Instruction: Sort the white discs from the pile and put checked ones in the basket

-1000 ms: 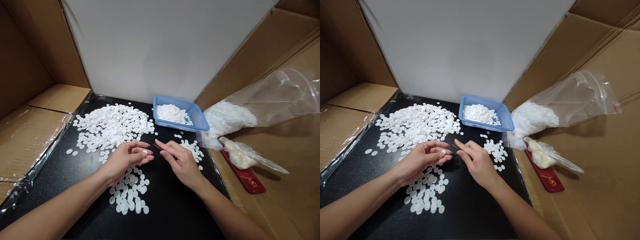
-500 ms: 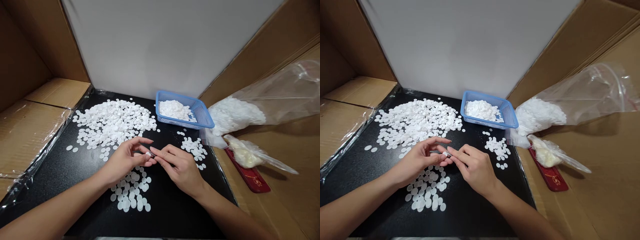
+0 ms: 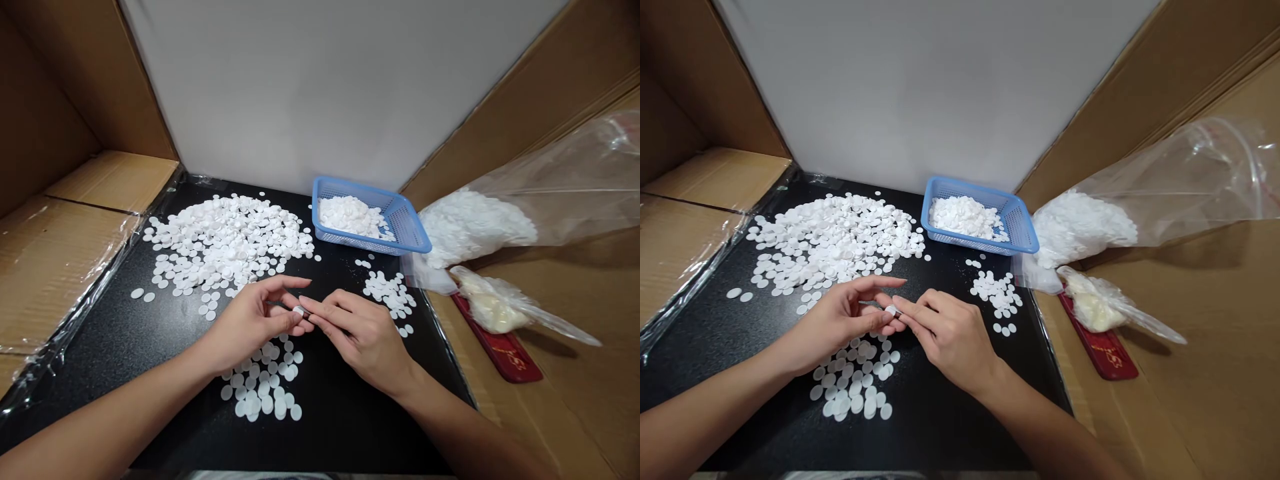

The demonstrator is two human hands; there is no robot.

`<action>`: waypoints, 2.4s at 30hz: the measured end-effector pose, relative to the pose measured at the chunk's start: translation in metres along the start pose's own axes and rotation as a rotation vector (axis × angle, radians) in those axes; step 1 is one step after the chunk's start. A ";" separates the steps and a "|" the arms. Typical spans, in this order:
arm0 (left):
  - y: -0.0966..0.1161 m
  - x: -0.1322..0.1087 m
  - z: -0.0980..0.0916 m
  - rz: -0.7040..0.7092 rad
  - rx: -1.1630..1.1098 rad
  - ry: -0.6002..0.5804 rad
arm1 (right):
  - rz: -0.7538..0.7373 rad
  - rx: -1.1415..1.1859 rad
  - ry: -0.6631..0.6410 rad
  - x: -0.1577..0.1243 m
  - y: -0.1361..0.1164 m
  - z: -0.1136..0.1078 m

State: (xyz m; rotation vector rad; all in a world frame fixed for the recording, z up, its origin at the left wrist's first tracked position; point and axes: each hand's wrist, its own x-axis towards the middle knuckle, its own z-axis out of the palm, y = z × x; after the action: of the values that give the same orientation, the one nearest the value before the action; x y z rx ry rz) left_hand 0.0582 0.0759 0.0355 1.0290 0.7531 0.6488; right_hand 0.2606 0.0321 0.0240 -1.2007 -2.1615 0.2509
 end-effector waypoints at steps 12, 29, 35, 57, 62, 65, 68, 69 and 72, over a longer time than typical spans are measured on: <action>0.002 -0.002 -0.003 0.015 0.046 -0.052 | -0.027 0.015 0.038 0.001 -0.001 -0.002; 0.005 -0.007 -0.002 0.232 0.348 0.013 | 0.377 -0.200 0.046 0.002 0.047 -0.020; 0.007 -0.008 -0.001 0.233 0.394 0.038 | 0.330 -0.058 0.070 0.003 0.043 -0.019; 0.018 -0.001 -0.014 0.236 0.345 0.212 | 0.235 0.181 0.000 0.005 0.028 0.012; 0.013 0.001 -0.016 0.189 0.331 0.208 | 0.222 0.155 -0.130 0.008 0.013 0.035; 0.010 0.001 -0.015 0.207 0.345 0.221 | 0.208 0.092 -0.156 0.009 0.007 0.043; 0.009 0.000 -0.014 0.243 0.348 0.218 | 0.201 0.121 -0.154 0.009 0.006 0.046; 0.009 -0.001 -0.014 0.253 0.355 0.215 | 0.201 0.144 -0.155 0.009 0.007 0.047; 0.007 -0.002 -0.014 0.277 0.390 0.202 | 0.207 0.216 -0.153 0.008 0.008 0.046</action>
State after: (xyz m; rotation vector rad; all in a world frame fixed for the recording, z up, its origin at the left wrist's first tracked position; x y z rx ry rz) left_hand 0.0447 0.0841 0.0383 1.4569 0.9450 0.8744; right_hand 0.2340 0.0496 -0.0116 -1.3144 -2.0735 0.6677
